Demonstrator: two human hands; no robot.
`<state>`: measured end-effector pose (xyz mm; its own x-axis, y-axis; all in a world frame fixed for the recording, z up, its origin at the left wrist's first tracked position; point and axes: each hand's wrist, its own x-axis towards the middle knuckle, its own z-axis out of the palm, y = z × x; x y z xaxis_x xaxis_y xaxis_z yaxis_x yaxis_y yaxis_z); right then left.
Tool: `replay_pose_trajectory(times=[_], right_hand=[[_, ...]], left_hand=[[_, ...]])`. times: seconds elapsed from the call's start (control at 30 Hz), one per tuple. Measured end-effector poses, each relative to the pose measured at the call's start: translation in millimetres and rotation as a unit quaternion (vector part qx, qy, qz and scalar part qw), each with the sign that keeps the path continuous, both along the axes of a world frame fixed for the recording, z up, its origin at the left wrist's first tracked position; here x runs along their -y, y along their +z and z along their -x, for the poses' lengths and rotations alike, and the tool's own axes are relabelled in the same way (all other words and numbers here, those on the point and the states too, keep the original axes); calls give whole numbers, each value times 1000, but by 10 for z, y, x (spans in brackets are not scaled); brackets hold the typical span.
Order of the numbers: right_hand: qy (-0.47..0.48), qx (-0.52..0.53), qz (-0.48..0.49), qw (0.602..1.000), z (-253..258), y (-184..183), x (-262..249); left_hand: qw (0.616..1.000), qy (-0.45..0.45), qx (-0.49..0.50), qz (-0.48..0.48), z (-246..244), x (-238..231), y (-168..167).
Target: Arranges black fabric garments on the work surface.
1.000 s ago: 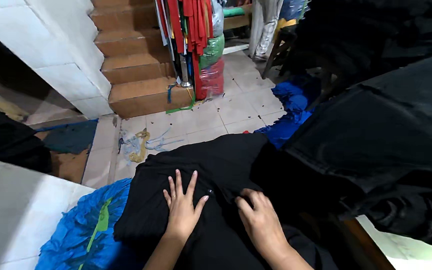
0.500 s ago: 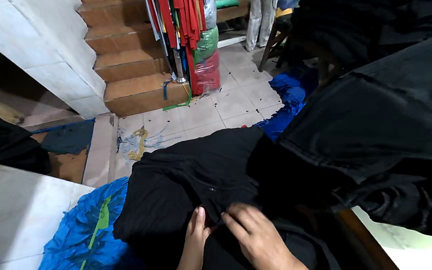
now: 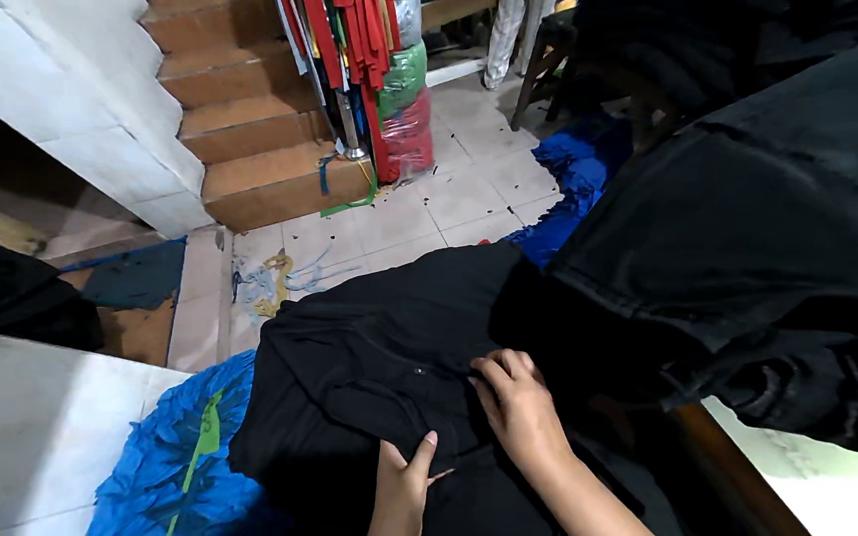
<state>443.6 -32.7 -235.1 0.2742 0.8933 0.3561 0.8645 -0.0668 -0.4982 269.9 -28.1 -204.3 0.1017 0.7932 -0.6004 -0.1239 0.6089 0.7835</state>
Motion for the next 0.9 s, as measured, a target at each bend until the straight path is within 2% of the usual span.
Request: replay_pose_trajectory(times=[0.1,0.2,0.27,0.33,0.4,0.47,0.5,0.57,0.7,0.77,0.83,0.87,0.9], right_hand=[[89,1,-31,996,49,106,152],[261,-74,46,962,168,261,382],[320,-106,108,935,210,278,440],[259,-118,99,954,166,252,388],[123,-71,59,988,72,201,218],[14,-40,70,997,-33,160,25],[-12,-43,89,995,-73,144,-56],[-14,-47,104,993,-91,106,-139],[-3,46,25,999,24,52,-70],[-28,64,87,994,82,130,-12],[-53,14,205,977,100,280,-5],[-58,-8,210,976,93,260,-8],[-52,-23,174,983,80,179,1]], left_hand=[[999,-25,-15,-23,12,13,-83],[999,-36,-10,-38,-7,-8,-67],[997,-35,-21,-66,-17,-1,-148],[996,-36,-47,-68,-21,13,-203],[995,-43,-73,-45,-16,13,-184],[995,-43,-86,-33,-18,16,-161],[994,-42,-90,-37,-23,17,-165],[993,-41,-93,-52,-26,19,-198],[993,-39,-89,-64,-23,26,-244],[993,-41,-89,-70,-21,34,-253],[992,-45,-93,-74,-27,29,-255],[991,-46,-96,-77,-31,28,-262],[991,-46,-99,-79,-33,29,-265]])
